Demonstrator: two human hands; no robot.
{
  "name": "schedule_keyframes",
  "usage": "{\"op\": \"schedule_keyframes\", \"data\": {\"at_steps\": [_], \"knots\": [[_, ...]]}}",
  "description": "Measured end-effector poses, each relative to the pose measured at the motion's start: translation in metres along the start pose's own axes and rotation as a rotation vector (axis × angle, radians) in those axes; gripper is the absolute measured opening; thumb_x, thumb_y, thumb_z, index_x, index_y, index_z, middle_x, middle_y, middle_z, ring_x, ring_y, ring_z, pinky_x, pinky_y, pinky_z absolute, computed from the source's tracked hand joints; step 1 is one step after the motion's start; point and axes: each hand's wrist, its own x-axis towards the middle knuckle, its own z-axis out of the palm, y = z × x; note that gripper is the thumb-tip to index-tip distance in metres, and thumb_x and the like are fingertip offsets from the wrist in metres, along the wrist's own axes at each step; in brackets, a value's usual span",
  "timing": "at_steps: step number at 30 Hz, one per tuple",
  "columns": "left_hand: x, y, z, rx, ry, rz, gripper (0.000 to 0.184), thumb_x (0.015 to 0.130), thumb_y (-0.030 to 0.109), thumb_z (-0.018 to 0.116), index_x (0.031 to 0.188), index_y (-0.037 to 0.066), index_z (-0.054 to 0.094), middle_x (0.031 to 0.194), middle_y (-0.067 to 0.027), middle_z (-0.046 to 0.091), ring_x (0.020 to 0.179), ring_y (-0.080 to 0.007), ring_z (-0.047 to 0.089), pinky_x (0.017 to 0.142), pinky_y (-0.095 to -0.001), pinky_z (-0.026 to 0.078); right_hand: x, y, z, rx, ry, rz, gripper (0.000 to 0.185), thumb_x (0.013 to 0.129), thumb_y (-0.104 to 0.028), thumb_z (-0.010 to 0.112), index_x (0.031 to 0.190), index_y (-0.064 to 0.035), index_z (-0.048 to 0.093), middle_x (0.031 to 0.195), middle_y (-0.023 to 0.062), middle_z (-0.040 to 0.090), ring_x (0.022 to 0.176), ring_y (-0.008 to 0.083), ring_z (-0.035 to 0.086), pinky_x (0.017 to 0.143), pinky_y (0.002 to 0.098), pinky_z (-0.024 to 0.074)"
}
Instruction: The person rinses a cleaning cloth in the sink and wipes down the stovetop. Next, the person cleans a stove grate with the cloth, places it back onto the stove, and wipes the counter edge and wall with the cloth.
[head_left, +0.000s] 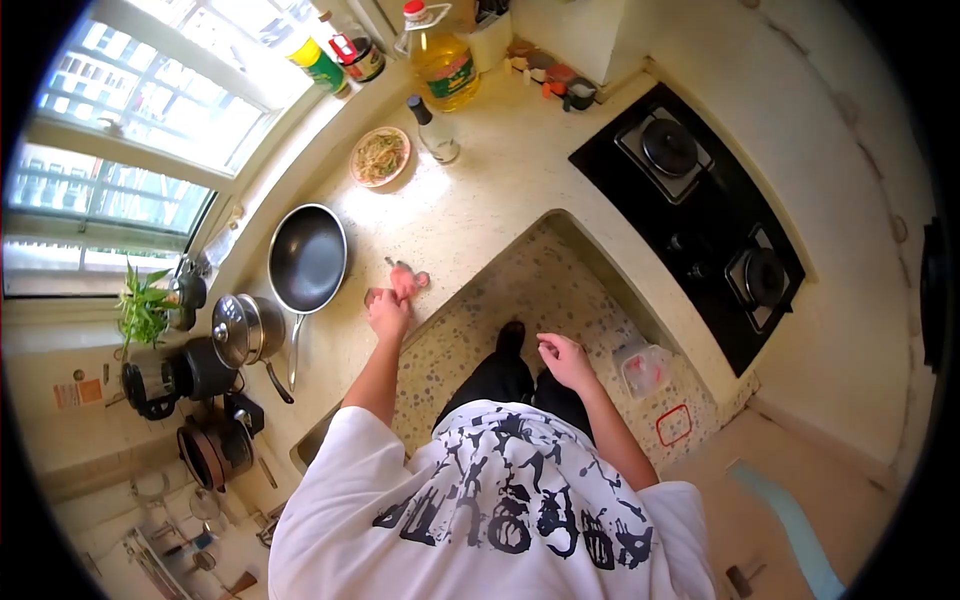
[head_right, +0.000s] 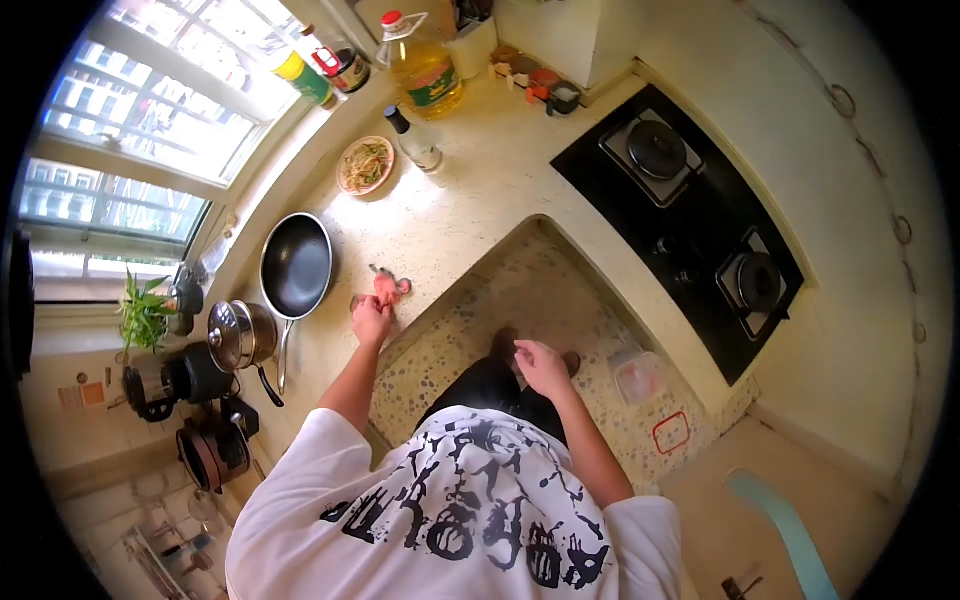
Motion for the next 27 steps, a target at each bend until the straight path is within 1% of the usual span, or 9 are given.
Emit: {"op": "schedule_keyframes", "data": {"at_steps": [3, 7, 10, 12, 15, 17, 21, 24, 27], "knots": [[0.003, 0.008, 0.016, -0.101, 0.159, 0.248, 0.032, 0.093, 0.034, 0.068, 0.108, 0.006, 0.067, 0.102, -0.0154, 0.065, 0.094, -0.0348, 0.062, 0.089, -0.0445, 0.051, -0.017, 0.004, 0.001, 0.009, 0.041, 0.044, 0.031, 0.096, -0.020, 0.065, 0.123, -0.0047, 0.068, 0.102, 0.0138, 0.074, 0.083, 0.0240, 0.071, 0.078, 0.0346, 0.0567], [-0.013, 0.096, -0.016, -0.791, -0.305, 0.154, 0.034, 0.105, 0.032, 0.057, 0.117, 0.002, 0.066, 0.103, -0.0067, 0.067, 0.095, -0.0158, 0.060, 0.086, -0.0301, 0.050, -0.040, 0.007, 0.012, 0.080, 0.177, 0.103, 0.030, 0.098, -0.021, 0.063, 0.123, -0.0047, 0.068, 0.103, 0.0148, 0.075, 0.084, 0.0250, 0.072, 0.077, 0.0355, 0.0569], [-0.054, 0.180, -0.050, -1.182, -0.680, 0.080, 0.039, 0.107, 0.034, 0.056, 0.124, 0.000, 0.065, 0.113, -0.0039, 0.068, 0.102, -0.0115, 0.060, 0.088, -0.0287, 0.050, -0.054, 0.002, 0.017, 0.286, 0.216, 0.217, 0.031, 0.100, -0.022, 0.064, 0.125, -0.0030, 0.067, 0.102, 0.0140, 0.075, 0.087, 0.0184, 0.072, 0.077, 0.0323, 0.0559], [-0.083, 0.215, -0.031, -1.222, -0.790, 0.242, 0.038, 0.107, 0.034, 0.056, 0.123, 0.001, 0.066, 0.110, -0.0016, 0.069, 0.099, -0.0098, 0.060, 0.085, -0.0267, 0.049, -0.057, 0.014, 0.030, 0.449, 0.309, 0.142, 0.030, 0.101, -0.022, 0.064, 0.125, -0.0034, 0.068, 0.100, 0.0103, 0.075, 0.088, 0.0159, 0.070, 0.078, 0.0305, 0.0551], [-0.133, 0.261, -0.022, -0.956, -0.932, 0.611, 0.030, 0.108, 0.030, 0.055, 0.110, 0.003, 0.069, 0.096, 0.0044, 0.066, 0.090, -0.0076, 0.056, 0.078, -0.0245, 0.048, -0.079, -0.002, 0.018, 0.900, 0.411, 0.253, 0.045, 0.101, -0.020, 0.065, 0.143, -0.0063, 0.053, 0.111, 0.0060, 0.071, 0.092, 0.0151, 0.068, 0.083, 0.0298, 0.0538], [-0.177, 0.289, -0.032, -0.663, -0.817, 0.913, 0.028, 0.102, 0.032, 0.063, 0.095, 0.006, 0.071, 0.078, -0.0083, 0.070, 0.072, -0.0191, 0.065, 0.066, -0.0320, 0.051, -0.102, 0.001, 0.004, 1.127, 0.466, 0.281, 0.058, 0.102, -0.021, 0.064, 0.152, -0.0097, 0.039, 0.127, 0.0068, 0.064, 0.103, 0.0161, 0.064, 0.088, 0.0300, 0.0517], [-0.263, 0.331, -0.053, -0.336, -0.688, 1.365, 0.030, 0.095, 0.036, 0.068, 0.083, 0.009, 0.074, 0.070, -0.0208, 0.065, 0.065, -0.0383, 0.067, 0.058, -0.0436, 0.053, -0.145, 0.045, 0.006, 0.852, 0.962, 0.063, 0.051, 0.102, -0.020, 0.060, 0.149, -0.0090, 0.041, 0.136, 0.0094, 0.056, 0.116, 0.0184, 0.058, 0.096, 0.0318, 0.0482], [-0.324, 0.352, -0.039, -0.194, -0.674, 1.562, 0.037, 0.094, 0.044, 0.064, 0.079, 0.011, 0.073, 0.072, -0.0169, 0.068, 0.069, -0.0403, 0.068, 0.061, -0.0490, 0.054, -0.203, 0.056, -0.027, 1.040, 1.099, -0.124, 0.050, 0.099, -0.012, 0.060, 0.146, -0.0091, 0.043, 0.134, 0.0080, 0.056, 0.121, 0.0187, 0.056, 0.099, 0.0330, 0.0472], [-0.397, 0.373, -0.021, -0.130, -0.797, 1.494, 0.039, 0.098, 0.041, 0.062, 0.082, 0.007, 0.076, 0.071, -0.0179, 0.069, 0.068, -0.0361, 0.070, 0.063, -0.0433, 0.055, -0.273, 0.086, -0.049, 1.244, 1.141, -0.189, 0.048, 0.097, -0.006, 0.060, 0.143, -0.0107, 0.049, 0.126, 0.0045, 0.063, 0.119, 0.0181, 0.059, 0.096, 0.0335, 0.0487]]}}
